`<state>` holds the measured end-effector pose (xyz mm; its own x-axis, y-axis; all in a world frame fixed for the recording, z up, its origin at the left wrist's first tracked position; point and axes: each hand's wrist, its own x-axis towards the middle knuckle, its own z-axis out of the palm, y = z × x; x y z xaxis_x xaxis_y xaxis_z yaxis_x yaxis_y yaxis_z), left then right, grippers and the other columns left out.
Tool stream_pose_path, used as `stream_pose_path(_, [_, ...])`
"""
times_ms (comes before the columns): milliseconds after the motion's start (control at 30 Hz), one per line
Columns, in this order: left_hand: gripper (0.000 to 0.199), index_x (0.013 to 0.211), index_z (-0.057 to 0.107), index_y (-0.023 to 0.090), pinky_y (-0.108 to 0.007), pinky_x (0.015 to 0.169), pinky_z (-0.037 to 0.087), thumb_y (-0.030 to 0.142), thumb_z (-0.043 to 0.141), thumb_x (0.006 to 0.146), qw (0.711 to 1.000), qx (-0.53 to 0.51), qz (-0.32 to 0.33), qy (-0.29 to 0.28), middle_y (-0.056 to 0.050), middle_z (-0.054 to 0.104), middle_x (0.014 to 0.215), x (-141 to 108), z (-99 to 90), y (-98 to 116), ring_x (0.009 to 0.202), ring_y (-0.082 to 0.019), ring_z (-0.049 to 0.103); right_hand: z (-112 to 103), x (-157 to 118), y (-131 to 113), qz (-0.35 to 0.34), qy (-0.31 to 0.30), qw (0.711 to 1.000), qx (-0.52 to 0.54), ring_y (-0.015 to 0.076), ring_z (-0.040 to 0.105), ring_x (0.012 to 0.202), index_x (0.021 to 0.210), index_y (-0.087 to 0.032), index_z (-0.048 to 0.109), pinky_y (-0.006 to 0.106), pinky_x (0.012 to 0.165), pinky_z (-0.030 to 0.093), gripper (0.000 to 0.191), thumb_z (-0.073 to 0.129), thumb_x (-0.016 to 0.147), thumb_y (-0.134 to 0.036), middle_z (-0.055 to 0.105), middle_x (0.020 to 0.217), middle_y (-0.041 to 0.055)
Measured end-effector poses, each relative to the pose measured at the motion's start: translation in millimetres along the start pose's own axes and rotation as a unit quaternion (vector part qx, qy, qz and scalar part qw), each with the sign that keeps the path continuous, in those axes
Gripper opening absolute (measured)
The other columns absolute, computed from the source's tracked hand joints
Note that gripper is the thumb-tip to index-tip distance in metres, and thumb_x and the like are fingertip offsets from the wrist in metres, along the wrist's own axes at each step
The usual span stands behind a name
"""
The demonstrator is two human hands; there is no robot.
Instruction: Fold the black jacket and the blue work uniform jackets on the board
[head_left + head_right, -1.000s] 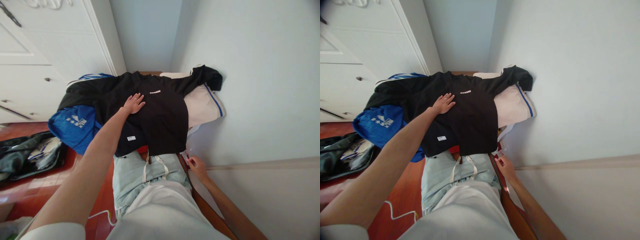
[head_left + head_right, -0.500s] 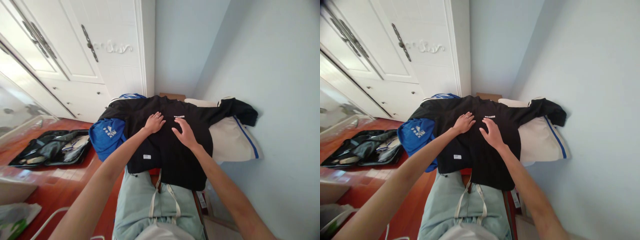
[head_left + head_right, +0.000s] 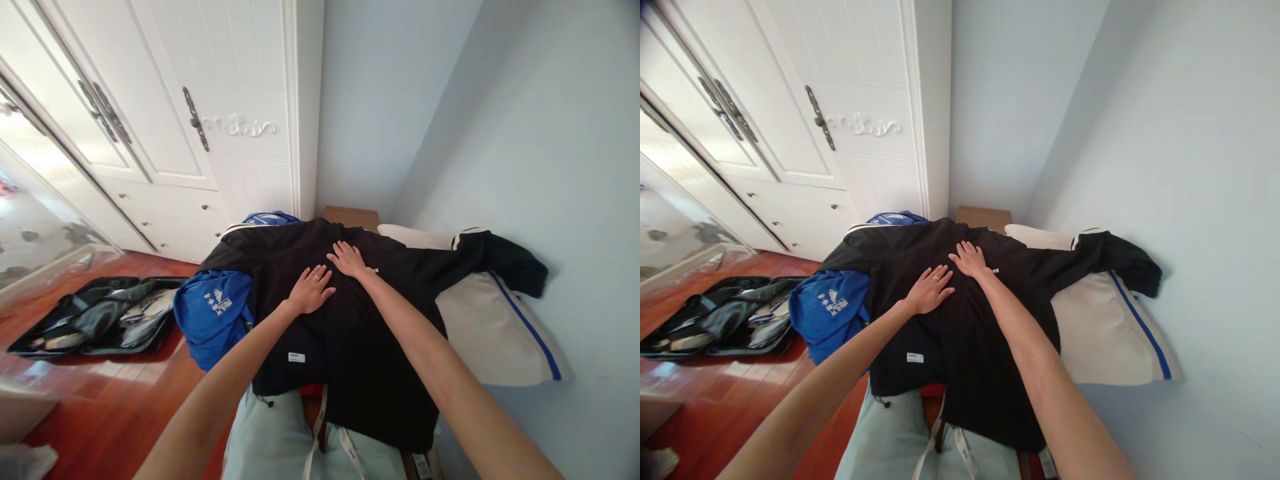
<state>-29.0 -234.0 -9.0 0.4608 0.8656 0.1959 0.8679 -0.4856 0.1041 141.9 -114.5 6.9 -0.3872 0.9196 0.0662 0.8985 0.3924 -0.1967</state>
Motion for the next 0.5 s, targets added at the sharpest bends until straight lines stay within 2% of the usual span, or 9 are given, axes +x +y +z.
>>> stream_pose_path(100, [0.067,0.149,0.040,0.016,-0.049,0.119,0.021,0.057,0.020,0.100,1.000,-0.001,0.004,0.003,-0.013,0.034,0.157,-1,1.7,-1,0.148,-0.027,0.025,-18,18,8,-0.005,0.006,1.000,0.004,0.0305,0.042,0.136,0.145,-0.018,0.043,0.046,0.109,0.033,0.057,0.028,0.101,-0.051,0.045,0.150,0.0148])
stream_pose_path(167, [0.067,0.149,0.040,0.016,-0.049,0.119,0.021,0.058,0.020,0.100,1.000,-0.002,0.005,0.005,-0.013,0.034,0.157,-1,3.0,-2,0.147,-0.027,0.025,-32,36,15,0.011,0.046,0.999,0.001,0.0305,0.044,0.133,0.145,-0.017,0.042,0.044,0.107,0.035,0.055,0.032,0.100,-0.049,0.048,0.146,0.0164])
stream_pose_path(233, [0.067,0.149,0.040,0.018,-0.050,0.119,0.021,0.058,0.019,0.100,1.000,-0.002,0.007,0.008,-0.013,0.034,0.157,-1,4.0,-3,0.147,-0.027,0.025,-43,56,24,0.048,0.071,0.996,-0.007,0.0321,0.042,0.135,0.145,-0.013,0.039,0.044,0.108,0.033,0.063,0.039,0.097,-0.054,0.045,0.147,0.0196])
stream_pose_path(267, [0.066,0.149,0.040,0.018,-0.050,0.119,0.021,0.058,0.020,0.100,1.000,-0.003,0.009,0.009,-0.013,0.034,0.157,-2,4.4,-4,0.147,-0.027,0.025,-46,66,29,0.072,0.053,0.996,-0.010,0.0336,0.041,0.136,0.145,-0.012,0.039,0.045,0.108,0.033,0.071,0.044,0.093,-0.060,0.043,0.148,0.0214])
stream_pose_path(367, [0.066,0.150,0.038,0.018,-0.049,0.119,0.022,0.058,0.020,0.100,1.000,-0.003,0.019,0.009,-0.013,0.033,0.157,-3,5.2,-7,0.148,-0.027,0.025,-49,93,41,0.125,-0.072,0.989,-0.015,0.0387,0.044,0.133,0.140,-0.012,0.047,0.051,0.107,0.033,0.089,0.062,0.076,-0.071,0.048,0.143,0.0239])
stream_pose_path(433, [0.066,0.151,0.036,0.018,-0.049,0.119,0.022,0.057,0.021,0.100,1.000,-0.003,0.025,0.010,-0.012,0.032,0.158,-3,5.7,-9,0.148,-0.027,0.025,-46,106,46,0.126,-0.124,0.984,-0.017,0.0390,0.049,0.128,0.130,-0.017,0.058,0.055,0.106,0.032,0.079,0.071,0.070,-0.067,0.055,0.137,0.0204])
stream_pose_path(500, [0.065,0.151,0.035,0.019,-0.049,0.119,0.022,0.057,0.022,0.100,1.000,-0.003,0.027,0.014,-0.011,0.032,0.158,-1,6.2,-10,0.148,-0.027,0.024,-43,116,50,0.119,-0.130,0.984,-0.012,0.0364,0.054,0.124,0.120,-0.022,0.066,0.055,0.106,0.033,0.064,0.076,0.069,-0.060,0.062,0.130,0.0154])
